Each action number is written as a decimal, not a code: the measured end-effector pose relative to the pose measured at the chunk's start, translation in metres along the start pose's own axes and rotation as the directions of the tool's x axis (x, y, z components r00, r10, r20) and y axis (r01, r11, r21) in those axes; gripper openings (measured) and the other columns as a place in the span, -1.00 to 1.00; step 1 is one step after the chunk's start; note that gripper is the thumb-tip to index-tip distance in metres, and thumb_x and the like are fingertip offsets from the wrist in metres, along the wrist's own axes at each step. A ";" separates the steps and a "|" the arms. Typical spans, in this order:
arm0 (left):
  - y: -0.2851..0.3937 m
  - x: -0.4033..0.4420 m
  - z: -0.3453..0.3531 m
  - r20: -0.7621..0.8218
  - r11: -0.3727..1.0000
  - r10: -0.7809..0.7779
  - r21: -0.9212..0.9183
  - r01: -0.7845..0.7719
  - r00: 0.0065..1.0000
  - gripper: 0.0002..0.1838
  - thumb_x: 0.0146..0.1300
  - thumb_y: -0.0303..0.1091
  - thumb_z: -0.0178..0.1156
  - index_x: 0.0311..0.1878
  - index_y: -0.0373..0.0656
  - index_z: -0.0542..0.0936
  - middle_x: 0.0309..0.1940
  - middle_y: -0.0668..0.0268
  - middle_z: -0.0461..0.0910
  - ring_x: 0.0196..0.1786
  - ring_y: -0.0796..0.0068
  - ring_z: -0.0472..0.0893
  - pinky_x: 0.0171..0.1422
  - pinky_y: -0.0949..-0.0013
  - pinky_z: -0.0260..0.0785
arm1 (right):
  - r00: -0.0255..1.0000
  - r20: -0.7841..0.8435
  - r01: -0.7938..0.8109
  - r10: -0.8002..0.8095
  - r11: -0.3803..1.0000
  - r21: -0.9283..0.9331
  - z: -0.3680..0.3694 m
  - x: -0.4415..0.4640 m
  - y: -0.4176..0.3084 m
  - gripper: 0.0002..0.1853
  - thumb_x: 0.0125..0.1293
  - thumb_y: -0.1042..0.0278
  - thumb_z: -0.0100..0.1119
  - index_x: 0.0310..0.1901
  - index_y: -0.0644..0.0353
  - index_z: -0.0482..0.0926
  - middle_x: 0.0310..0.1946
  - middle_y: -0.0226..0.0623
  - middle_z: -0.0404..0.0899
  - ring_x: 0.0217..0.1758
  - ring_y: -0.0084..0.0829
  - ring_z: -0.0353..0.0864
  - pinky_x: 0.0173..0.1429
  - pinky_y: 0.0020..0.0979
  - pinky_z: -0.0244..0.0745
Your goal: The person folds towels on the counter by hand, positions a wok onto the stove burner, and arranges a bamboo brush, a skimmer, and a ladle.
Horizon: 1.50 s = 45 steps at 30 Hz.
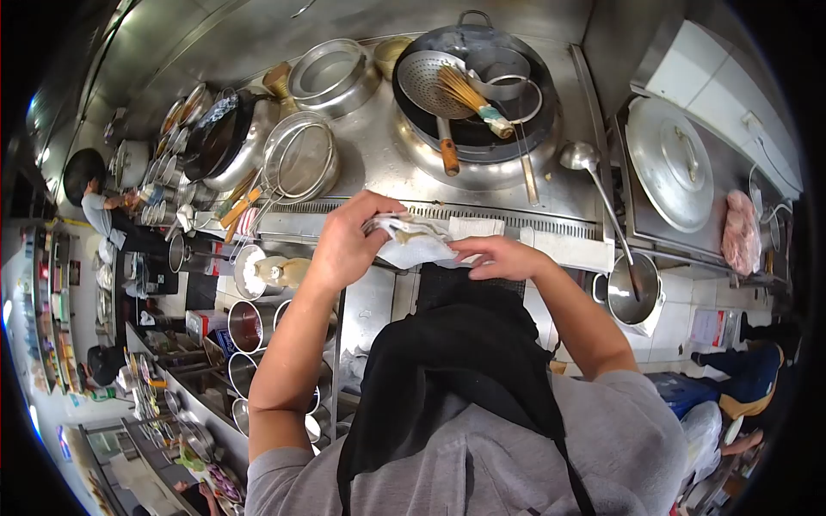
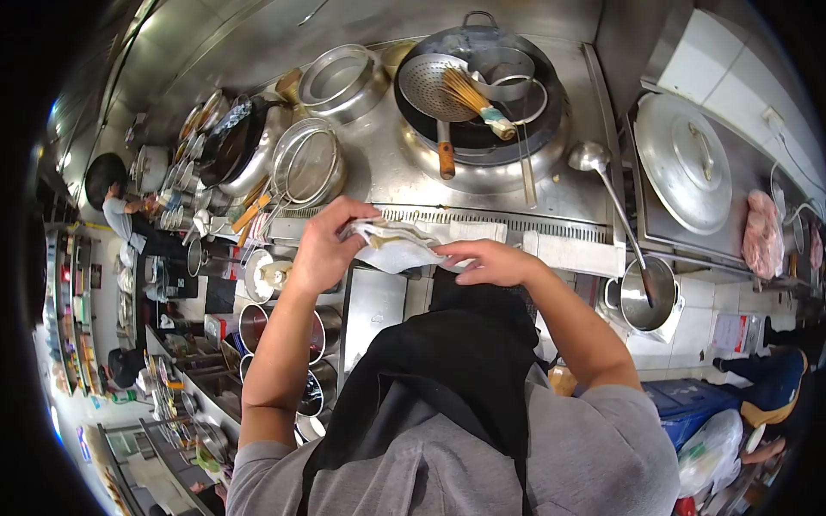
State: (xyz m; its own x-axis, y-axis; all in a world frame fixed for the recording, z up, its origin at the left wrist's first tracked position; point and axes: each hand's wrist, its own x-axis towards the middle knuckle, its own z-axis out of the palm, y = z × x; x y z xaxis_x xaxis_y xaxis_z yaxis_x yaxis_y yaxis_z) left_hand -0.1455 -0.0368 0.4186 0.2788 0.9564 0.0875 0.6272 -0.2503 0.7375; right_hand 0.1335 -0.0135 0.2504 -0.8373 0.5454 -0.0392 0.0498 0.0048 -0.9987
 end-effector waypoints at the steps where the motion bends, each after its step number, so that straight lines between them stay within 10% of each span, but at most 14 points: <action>1: -0.001 0.004 -0.003 -0.017 1.000 -0.005 0.001 0.005 1.000 -0.61 0.03 -0.79 0.24 -0.05 -0.26 0.63 -0.16 0.27 0.64 -0.05 0.45 0.63 0.08 0.42 0.44 | 1.000 0.016 0.002 -0.002 1.000 -0.008 0.002 -0.001 0.003 -0.28 0.25 0.43 0.31 0.44 0.11 0.28 0.29 -0.19 0.46 0.18 -0.30 0.59 0.21 -0.26 0.54; 3: -0.004 0.008 -0.006 -0.011 0.997 -0.032 -0.076 0.031 0.999 -0.63 0.07 -0.76 0.26 -0.01 -0.30 0.61 -0.16 0.32 0.62 -0.03 0.51 0.61 0.10 0.44 0.44 | 0.954 -0.300 0.177 -0.026 0.854 0.490 0.012 -0.002 0.018 -0.10 0.27 0.39 0.35 0.55 0.00 0.03 0.34 -0.12 0.37 0.35 -0.27 0.45 0.23 -0.23 0.54; 11: 0.000 0.020 -0.019 -0.087 0.857 -0.262 -0.479 0.190 0.961 -0.62 0.12 -0.73 0.28 0.06 -0.40 0.58 -0.12 0.25 0.68 -0.12 0.56 0.64 0.06 0.48 0.49 | 0.913 -0.343 0.401 -0.219 0.336 0.852 0.048 0.098 0.031 -0.36 0.44 0.14 0.20 0.44 0.11 0.19 0.37 -0.18 0.38 0.43 -0.25 0.36 0.44 -0.13 0.30; 15: -0.051 0.013 -0.013 -0.057 0.660 -0.364 -0.720 0.214 0.930 -0.70 0.19 -0.61 0.35 0.00 -0.38 0.59 -0.19 0.26 0.69 -0.17 0.58 0.63 0.04 0.49 0.48 | 0.889 -0.431 0.334 0.153 0.425 0.841 0.041 0.104 -0.005 -0.52 0.48 0.10 0.15 0.26 0.24 0.42 0.21 -0.23 0.53 0.26 -0.31 0.54 0.35 -0.16 0.42; 17: -0.089 0.003 -0.002 -0.036 0.677 -0.374 -0.694 0.246 0.927 -0.73 0.29 -0.56 0.29 0.03 -0.38 0.56 -0.15 0.22 0.68 -0.12 0.51 0.64 0.10 0.42 0.49 | 0.858 -0.486 0.345 0.168 0.512 0.786 0.037 0.103 -0.006 -0.58 0.48 0.15 0.17 0.19 0.27 0.47 0.09 -0.26 0.61 0.14 -0.38 0.61 0.25 -0.25 0.51; 19: -0.111 -0.008 0.017 0.072 0.403 -0.491 -0.865 0.299 0.868 -0.74 0.38 -0.54 0.18 0.08 -0.41 0.50 -0.08 0.17 0.65 -0.03 0.40 0.64 0.15 0.33 0.49 | 0.830 -0.543 0.274 0.129 0.754 0.598 0.034 0.102 -0.009 -0.62 0.47 0.21 0.18 0.15 0.31 0.50 -0.01 -0.26 0.64 0.06 -0.43 0.63 0.17 -0.33 0.54; 25: -0.136 -0.020 0.059 0.195 0.140 -0.519 -0.941 0.307 0.833 -0.64 0.48 -0.41 0.08 0.20 -0.46 0.37 0.12 0.07 0.55 0.14 0.28 0.59 0.25 0.23 0.45 | 0.813 -0.550 0.146 0.189 0.849 0.508 0.033 0.096 -0.009 -0.64 0.49 0.22 0.16 0.13 0.33 0.51 -0.02 -0.25 0.64 0.03 -0.46 0.61 0.13 -0.35 0.53; 31: -0.119 0.005 0.080 0.004 0.318 -0.596 -0.917 0.240 0.803 -0.53 0.49 -0.17 0.12 0.15 -0.47 0.44 0.01 0.07 0.63 0.03 0.28 0.63 0.16 0.24 0.44 | 0.711 -0.658 0.125 0.249 0.876 0.466 0.025 0.093 -0.004 -0.60 0.52 0.12 0.12 0.11 0.34 0.50 -0.07 -0.29 0.63 -0.01 -0.49 0.55 0.10 -0.34 0.48; 33: -0.131 0.017 0.090 -0.313 0.838 -0.458 -0.465 0.286 0.832 -0.51 0.49 -0.10 0.13 0.11 -0.44 0.48 -0.12 -0.01 0.66 -0.04 0.18 0.64 0.11 0.16 0.43 | 0.656 -0.711 0.111 0.251 0.901 0.420 0.025 0.092 0.007 -0.58 0.52 0.09 0.10 0.12 0.34 0.49 -0.08 -0.29 0.62 -0.03 -0.50 0.54 0.09 -0.34 0.47; 38: -0.110 0.041 0.087 -0.476 0.929 -0.367 -0.233 0.287 0.799 -0.54 0.45 -0.10 0.13 0.12 -0.37 0.48 -0.17 -0.29 0.63 -0.04 -0.30 0.62 0.07 -0.03 0.43 | 0.475 -0.880 0.246 0.005 0.959 0.138 0.019 0.108 0.012 -0.56 0.55 0.05 0.04 0.10 0.35 0.47 -0.11 -0.29 0.61 -0.07 -0.53 0.51 0.06 -0.40 0.46; 45: -0.077 0.058 0.073 -0.538 0.938 -0.326 -0.283 0.198 0.777 -0.61 0.45 -0.16 0.14 0.10 -0.30 0.44 -0.18 -0.24 0.65 -0.07 -0.18 0.67 -0.03 0.02 0.47 | 0.623 -0.708 0.451 -0.332 0.892 -0.021 0.053 0.122 -0.099 -0.66 0.56 0.10 0.03 -0.04 0.28 0.45 -0.24 -0.43 0.54 -0.19 -0.63 0.45 -0.08 -0.51 0.44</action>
State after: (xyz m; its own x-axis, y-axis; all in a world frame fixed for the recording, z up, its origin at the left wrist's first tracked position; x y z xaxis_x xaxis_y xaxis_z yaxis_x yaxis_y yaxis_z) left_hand -0.1245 0.0269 0.3186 -0.3795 0.9059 0.1879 0.4376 -0.0032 0.8991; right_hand -0.0026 0.0084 0.3427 -0.1530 0.9316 0.3296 -0.3218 0.2684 -0.9080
